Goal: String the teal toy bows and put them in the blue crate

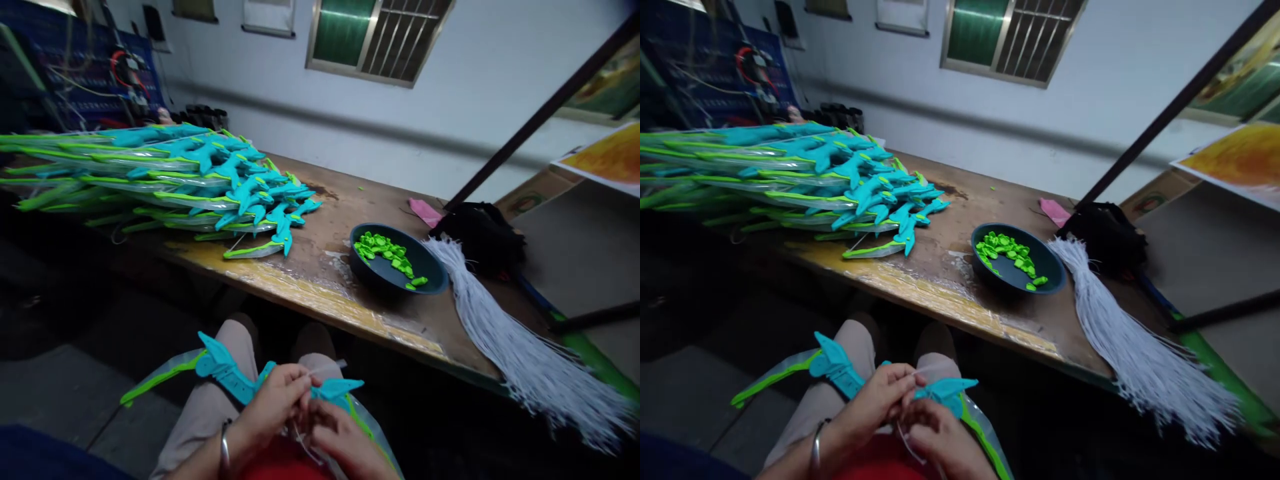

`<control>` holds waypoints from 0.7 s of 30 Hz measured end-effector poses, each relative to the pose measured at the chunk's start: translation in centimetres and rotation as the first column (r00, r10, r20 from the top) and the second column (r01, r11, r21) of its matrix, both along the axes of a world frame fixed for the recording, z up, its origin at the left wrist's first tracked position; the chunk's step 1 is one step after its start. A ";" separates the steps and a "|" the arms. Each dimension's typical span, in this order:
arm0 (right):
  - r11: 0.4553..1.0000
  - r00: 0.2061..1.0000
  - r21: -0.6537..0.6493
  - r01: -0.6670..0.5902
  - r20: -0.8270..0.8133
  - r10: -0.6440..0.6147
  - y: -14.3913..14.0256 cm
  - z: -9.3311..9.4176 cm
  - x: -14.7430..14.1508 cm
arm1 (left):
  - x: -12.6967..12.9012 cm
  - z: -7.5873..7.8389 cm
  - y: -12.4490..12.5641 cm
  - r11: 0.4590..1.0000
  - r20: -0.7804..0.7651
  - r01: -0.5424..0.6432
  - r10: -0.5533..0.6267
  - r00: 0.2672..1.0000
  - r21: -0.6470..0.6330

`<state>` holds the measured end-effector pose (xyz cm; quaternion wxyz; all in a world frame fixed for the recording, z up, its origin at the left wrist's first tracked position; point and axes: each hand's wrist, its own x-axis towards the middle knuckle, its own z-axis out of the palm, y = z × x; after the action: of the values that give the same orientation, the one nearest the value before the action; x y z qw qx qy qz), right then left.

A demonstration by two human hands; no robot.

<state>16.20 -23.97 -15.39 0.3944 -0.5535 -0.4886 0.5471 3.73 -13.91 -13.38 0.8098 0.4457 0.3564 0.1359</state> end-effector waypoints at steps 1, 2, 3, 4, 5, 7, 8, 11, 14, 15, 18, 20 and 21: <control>0.998 0.989 -0.045 0.043 -0.138 -0.049 0.2 0.3 1.0 | -0.6 -0.2 -0.1 0.999 -0.015 0.037 -0.036 0.999 0.032; 0.988 0.947 -0.118 0.095 -0.297 -0.127 0.6 0.6 2.0 | -1.3 -0.3 -0.3 0.994 -0.036 0.097 -0.095 0.995 0.053; 0.967 0.870 -0.204 0.153 -0.436 -0.230 1.1 0.9 3.1 | -2.2 -0.4 -0.4 0.984 -0.061 0.168 -0.164 0.985 0.064; 0.932 0.779 -0.277 0.235 -0.519 -0.351 1.9 1.2 4.1 | -3.0 -0.4 -0.5 0.970 -0.089 0.234 -0.228 0.970 0.065; 0.881 0.684 -0.331 0.338 -0.557 -0.472 2.7 1.5 5.0 | -3.8 -0.5 -0.6 0.957 -0.117 0.285 -0.277 0.954 0.057; 0.765 0.546 -0.328 0.554 -0.551 -0.632 4.7 2.1 6.6 | -5.4 -0.7 -0.6 0.950 -0.172 0.312 -0.303 0.938 0.032; 0.708 0.498 -0.281 0.648 -0.546 -0.673 5.7 2.5 7.2 | -6.2 -0.9 -0.6 0.958 -0.195 0.287 -0.277 0.941 0.022; 0.586 0.404 -0.142 0.798 -0.595 -0.695 8.1 4.3 8.1 | -8.9 -2.6 -0.7 0.990 -0.240 0.141 -0.143 0.960 -0.026; 0.520 0.410 -0.019 0.854 -0.591 -0.695 9.2 6.9 7.1 | -12.4 -5.3 -0.9 0.987 -0.265 -0.126 0.095 0.960 -0.102; 0.535 0.453 0.014 0.845 -0.551 -0.700 9.3 7.8 6.4 | -13.7 -6.4 -0.8 0.955 -0.280 -0.273 0.232 0.931 -0.114; 0.680 0.659 0.064 0.730 -0.327 -0.677 8.9 9.4 3.6 | -17.0 -9.3 0.2 0.662 -0.336 -0.740 0.675 0.657 -0.117; 0.795 0.789 0.051 0.605 -0.177 -0.589 8.5 9.5 1.8 | -18.5 -10.6 1.8 0.410 -0.349 -0.900 0.830 0.436 -0.149; 0.839 0.835 0.040 0.543 -0.134 -0.534 8.2 9.4 1.0 | -19.0 -10.8 2.9 0.314 -0.337 -0.932 0.870 0.359 -0.182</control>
<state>17.21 -15.73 -5.98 0.5812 -0.6202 -0.3096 0.4264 -15.23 -11.06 -24.14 0.6227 0.0308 0.6315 0.4611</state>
